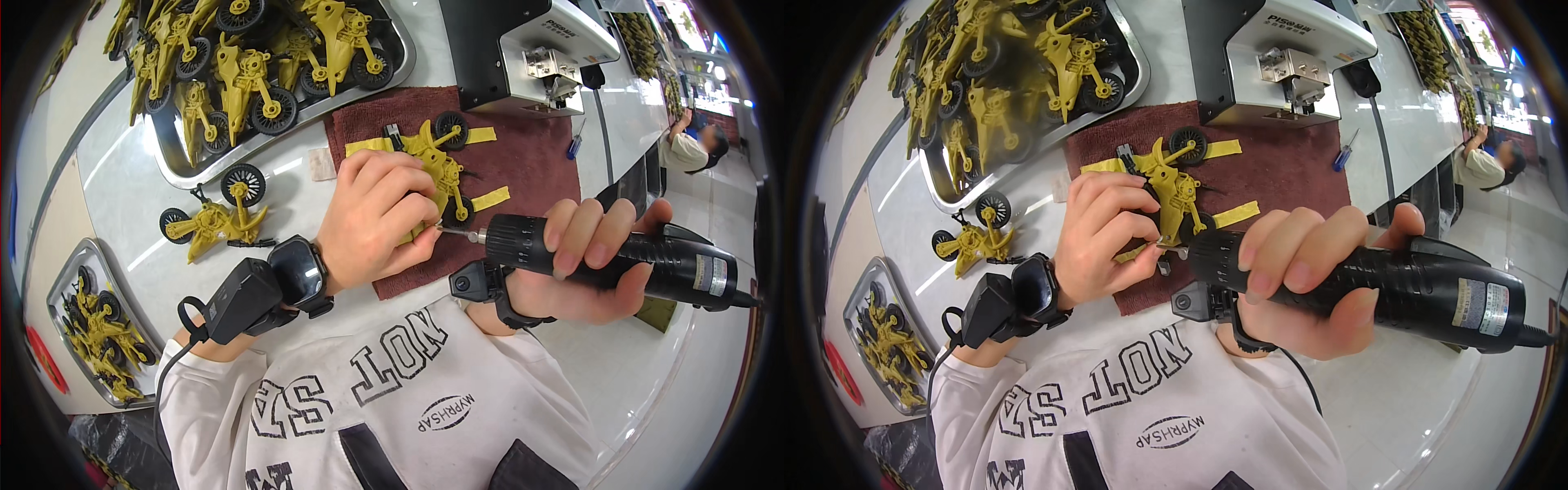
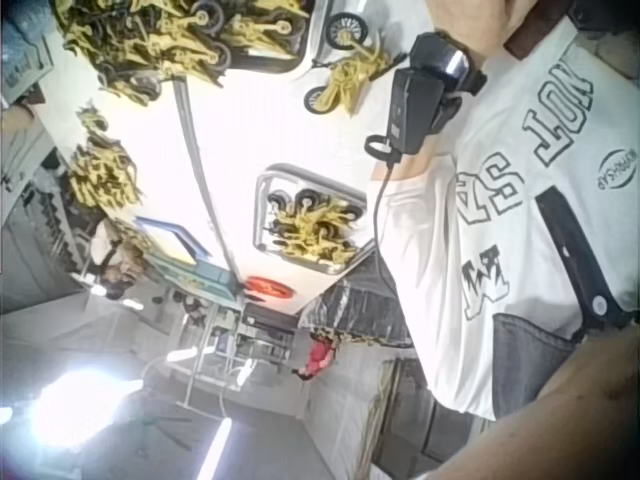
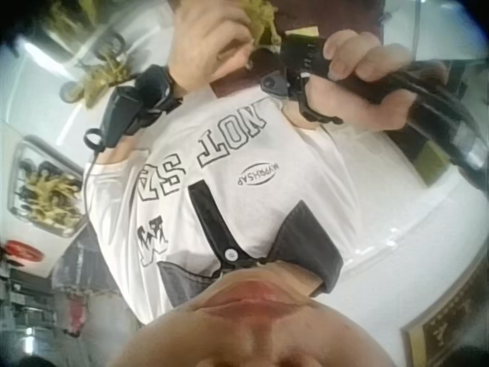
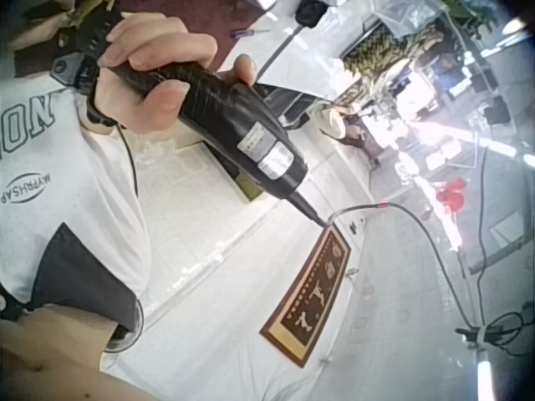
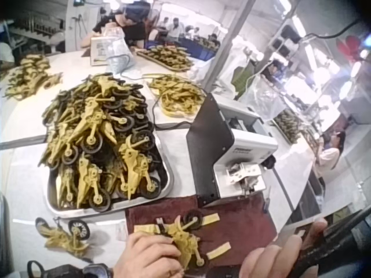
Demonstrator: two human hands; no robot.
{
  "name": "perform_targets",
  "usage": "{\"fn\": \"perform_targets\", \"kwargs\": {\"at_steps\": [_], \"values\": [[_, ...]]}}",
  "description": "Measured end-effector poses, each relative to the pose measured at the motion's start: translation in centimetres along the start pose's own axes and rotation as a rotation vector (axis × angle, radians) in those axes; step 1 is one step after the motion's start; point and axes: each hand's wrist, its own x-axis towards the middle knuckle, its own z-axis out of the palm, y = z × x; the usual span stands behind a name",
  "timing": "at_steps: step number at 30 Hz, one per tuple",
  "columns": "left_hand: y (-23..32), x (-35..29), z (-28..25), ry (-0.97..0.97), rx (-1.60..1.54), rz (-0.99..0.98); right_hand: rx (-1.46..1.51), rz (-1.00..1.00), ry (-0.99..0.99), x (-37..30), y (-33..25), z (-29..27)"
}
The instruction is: Assembling small yellow toy motorcycles using an electric screwdriver at a factory workstation.
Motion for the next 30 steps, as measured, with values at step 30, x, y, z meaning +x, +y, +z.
{"fn": "perform_targets", "kwargs": {"at_steps": [30], "values": [[0.17,-0.1,-0.15,-0.055,0.034,0.022,-0.055,0.024,0.025,-0.03,-0.36,-0.42]]}}
